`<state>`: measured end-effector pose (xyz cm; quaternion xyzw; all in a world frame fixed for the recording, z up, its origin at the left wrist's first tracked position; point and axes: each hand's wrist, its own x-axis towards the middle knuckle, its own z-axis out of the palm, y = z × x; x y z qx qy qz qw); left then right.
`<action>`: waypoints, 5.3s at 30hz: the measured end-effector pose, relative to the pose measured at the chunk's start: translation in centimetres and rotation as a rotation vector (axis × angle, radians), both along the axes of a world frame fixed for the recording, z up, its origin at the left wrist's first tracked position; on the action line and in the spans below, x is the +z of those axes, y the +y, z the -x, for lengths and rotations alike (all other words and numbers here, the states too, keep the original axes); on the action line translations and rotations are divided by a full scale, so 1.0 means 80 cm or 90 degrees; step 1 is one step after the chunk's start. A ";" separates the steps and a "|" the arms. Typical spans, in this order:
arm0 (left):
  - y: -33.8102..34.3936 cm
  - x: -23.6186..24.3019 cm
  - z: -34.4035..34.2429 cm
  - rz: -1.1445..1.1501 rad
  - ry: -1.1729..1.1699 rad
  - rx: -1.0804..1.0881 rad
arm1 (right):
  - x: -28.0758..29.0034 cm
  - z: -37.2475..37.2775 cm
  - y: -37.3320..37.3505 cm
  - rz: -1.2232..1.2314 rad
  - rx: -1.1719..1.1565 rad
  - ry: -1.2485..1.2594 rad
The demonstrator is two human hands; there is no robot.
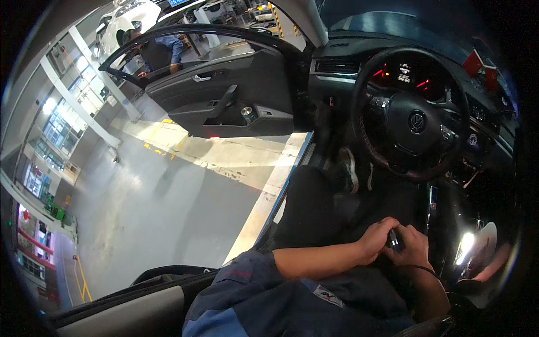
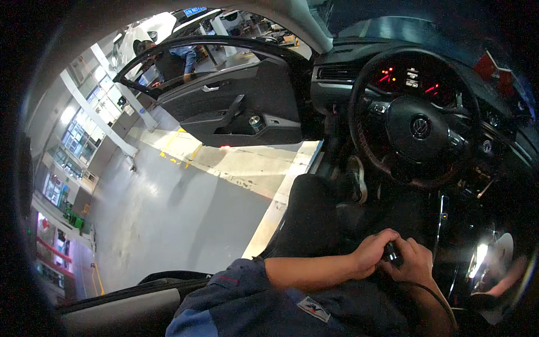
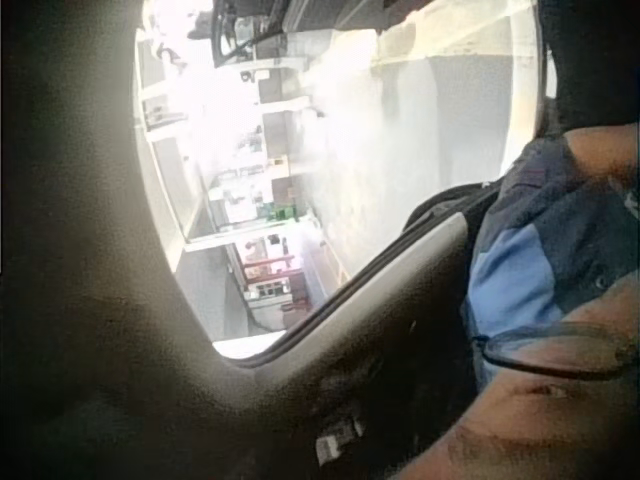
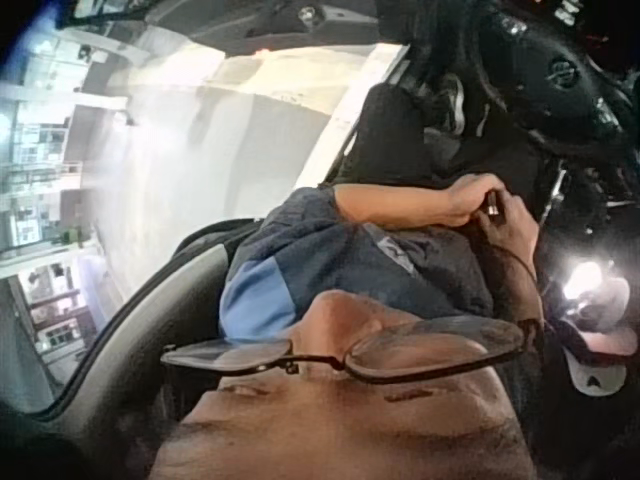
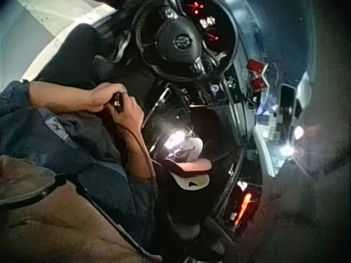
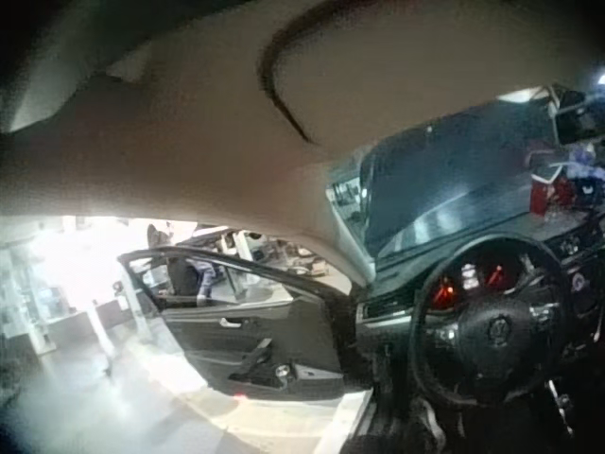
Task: The person sits in the driver's seat of a car and works on the center console area. They receive a small cylindrical object from another person, then use a flashlight and a screwdriver to manipulate components and wires inside the dashboard.
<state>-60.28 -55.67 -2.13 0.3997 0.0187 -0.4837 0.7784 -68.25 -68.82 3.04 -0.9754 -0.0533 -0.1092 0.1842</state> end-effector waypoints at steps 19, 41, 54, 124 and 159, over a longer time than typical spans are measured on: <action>-0.007 0.009 -0.006 0.162 0.050 0.094 | -0.018 0.015 -0.045 -0.648 -0.088 0.084; -0.006 -0.009 -0.019 0.187 0.117 0.042 | -0.049 -0.001 -0.055 -0.696 -0.071 0.015; 0.100 0.045 -0.119 0.446 0.067 0.359 | -0.006 0.001 -0.054 -0.487 -0.069 -0.006; 0.481 0.144 -0.230 -0.032 -0.613 1.332 | -0.102 -0.034 -0.099 -0.476 -0.219 0.184; 0.085 -0.079 -0.197 -0.033 -0.393 0.299 | -0.072 -0.212 0.009 -0.243 -0.108 0.200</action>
